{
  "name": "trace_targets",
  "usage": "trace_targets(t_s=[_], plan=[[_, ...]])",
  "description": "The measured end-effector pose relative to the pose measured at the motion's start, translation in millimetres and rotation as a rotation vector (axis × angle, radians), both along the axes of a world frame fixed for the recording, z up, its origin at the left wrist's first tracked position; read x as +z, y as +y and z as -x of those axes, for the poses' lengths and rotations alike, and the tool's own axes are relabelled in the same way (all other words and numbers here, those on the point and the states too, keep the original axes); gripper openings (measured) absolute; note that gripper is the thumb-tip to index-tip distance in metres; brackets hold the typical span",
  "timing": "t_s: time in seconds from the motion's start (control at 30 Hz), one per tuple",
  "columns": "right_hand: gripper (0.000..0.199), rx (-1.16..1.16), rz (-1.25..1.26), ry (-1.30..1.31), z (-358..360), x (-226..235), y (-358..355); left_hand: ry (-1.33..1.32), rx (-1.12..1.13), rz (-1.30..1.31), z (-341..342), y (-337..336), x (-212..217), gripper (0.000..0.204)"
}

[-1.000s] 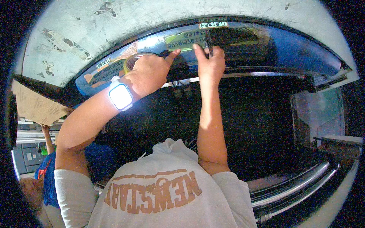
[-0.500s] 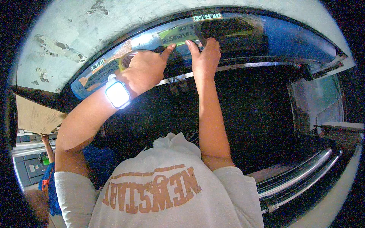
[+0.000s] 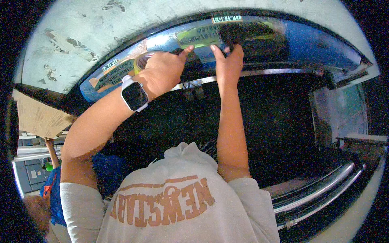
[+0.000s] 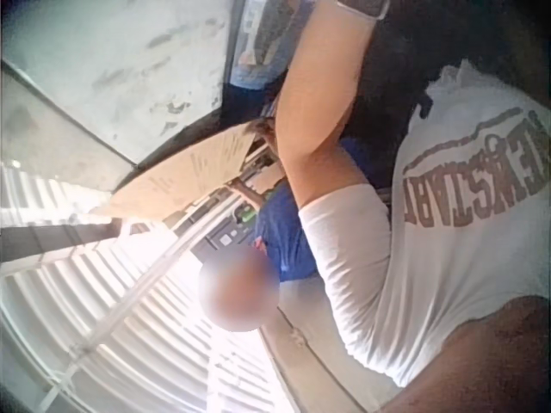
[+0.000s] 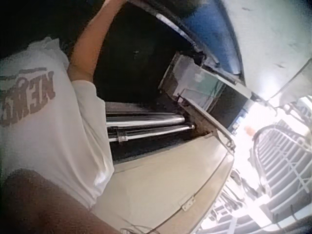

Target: The person uses a measuring tape to measure a section on a machine, then applies pieces of yellow adhesive tape to specific points on that section using a knife to cut the tape.

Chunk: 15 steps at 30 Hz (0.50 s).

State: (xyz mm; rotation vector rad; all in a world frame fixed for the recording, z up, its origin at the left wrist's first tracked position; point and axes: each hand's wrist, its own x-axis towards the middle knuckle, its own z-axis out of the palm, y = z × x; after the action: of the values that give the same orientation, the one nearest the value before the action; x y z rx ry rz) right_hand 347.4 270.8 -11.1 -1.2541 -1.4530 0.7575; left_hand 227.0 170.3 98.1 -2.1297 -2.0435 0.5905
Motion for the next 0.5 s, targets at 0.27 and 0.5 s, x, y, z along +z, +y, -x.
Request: trace_targets(t_s=[0.27,0.5], plan=[[0.031,0.123,0.029,0.423,-31,6,-6,-0.023,0.072,0.023,-1,-1,-2,0.065],[0.045,0.637,0.081,0.993,18,8,-15,-0.01,0.052,-0.062,-2,-2,-7,0.064]])
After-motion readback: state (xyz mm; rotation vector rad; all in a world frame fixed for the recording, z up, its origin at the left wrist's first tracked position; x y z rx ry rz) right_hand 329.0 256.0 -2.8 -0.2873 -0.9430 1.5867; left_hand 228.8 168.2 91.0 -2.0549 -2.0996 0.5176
